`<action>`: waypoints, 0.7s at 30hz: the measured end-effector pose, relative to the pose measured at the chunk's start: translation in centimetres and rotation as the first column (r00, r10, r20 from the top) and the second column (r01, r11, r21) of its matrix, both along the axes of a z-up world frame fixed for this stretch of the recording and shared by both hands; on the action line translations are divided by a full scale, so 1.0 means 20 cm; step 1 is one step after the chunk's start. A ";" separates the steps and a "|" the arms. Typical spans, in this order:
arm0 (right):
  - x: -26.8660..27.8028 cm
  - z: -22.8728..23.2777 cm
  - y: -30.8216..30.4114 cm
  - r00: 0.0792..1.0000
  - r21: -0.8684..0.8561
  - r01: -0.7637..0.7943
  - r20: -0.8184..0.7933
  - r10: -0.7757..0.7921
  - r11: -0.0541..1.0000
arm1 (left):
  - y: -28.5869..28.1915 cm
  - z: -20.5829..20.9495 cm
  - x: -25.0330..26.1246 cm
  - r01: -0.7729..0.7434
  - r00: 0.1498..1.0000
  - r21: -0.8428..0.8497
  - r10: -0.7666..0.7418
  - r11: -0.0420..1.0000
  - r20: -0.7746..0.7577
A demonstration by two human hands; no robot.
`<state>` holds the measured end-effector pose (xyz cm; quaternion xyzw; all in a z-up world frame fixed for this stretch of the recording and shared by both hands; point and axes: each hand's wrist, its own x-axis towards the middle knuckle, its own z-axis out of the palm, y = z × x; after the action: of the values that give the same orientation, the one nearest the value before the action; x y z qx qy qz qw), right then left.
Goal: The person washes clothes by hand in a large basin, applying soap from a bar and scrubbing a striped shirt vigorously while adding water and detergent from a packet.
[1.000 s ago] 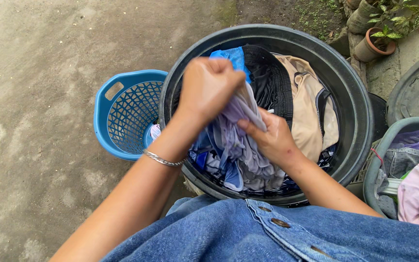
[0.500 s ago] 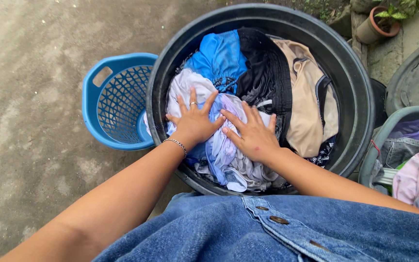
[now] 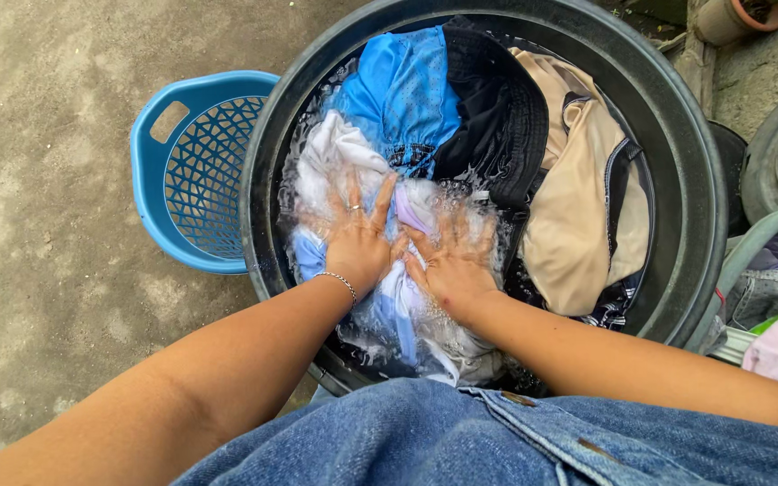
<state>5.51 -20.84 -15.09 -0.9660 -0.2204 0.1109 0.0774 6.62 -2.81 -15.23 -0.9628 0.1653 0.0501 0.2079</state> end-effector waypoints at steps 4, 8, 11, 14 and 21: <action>-0.01 0.05 -0.02 0.993 0.030 -0.032 0.114 0.028 0.999 | 0.01 -0.12 0.01 -0.296 0.878 -0.265 0.152 0.917 -0.454; 0.06 0.20 -0.18 1.000 0.185 0.029 -0.003 -0.029 0.982 | 0.06 -0.23 0.03 -0.206 0.847 -0.146 0.102 0.968 -0.521; 0.10 0.29 -0.40 0.876 0.436 0.125 0.373 -0.305 0.892 | 0.04 -0.22 0.05 -0.451 0.765 -0.231 0.240 0.862 -0.598; 0.19 0.29 -0.63 0.793 0.451 0.271 0.397 -0.463 0.851 | 0.01 -0.05 0.03 -0.341 0.928 -0.399 0.236 0.851 -0.289; 0.23 0.32 -0.49 0.822 0.535 0.534 -0.146 -0.550 0.655 | -0.07 0.30 0.06 -0.532 0.847 -0.545 0.388 0.648 -0.364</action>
<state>10.07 -30.72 -8.60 -0.9235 0.0542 0.0002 0.3799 7.74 -4.22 -9.23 -0.9739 -0.0576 0.1465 -0.1638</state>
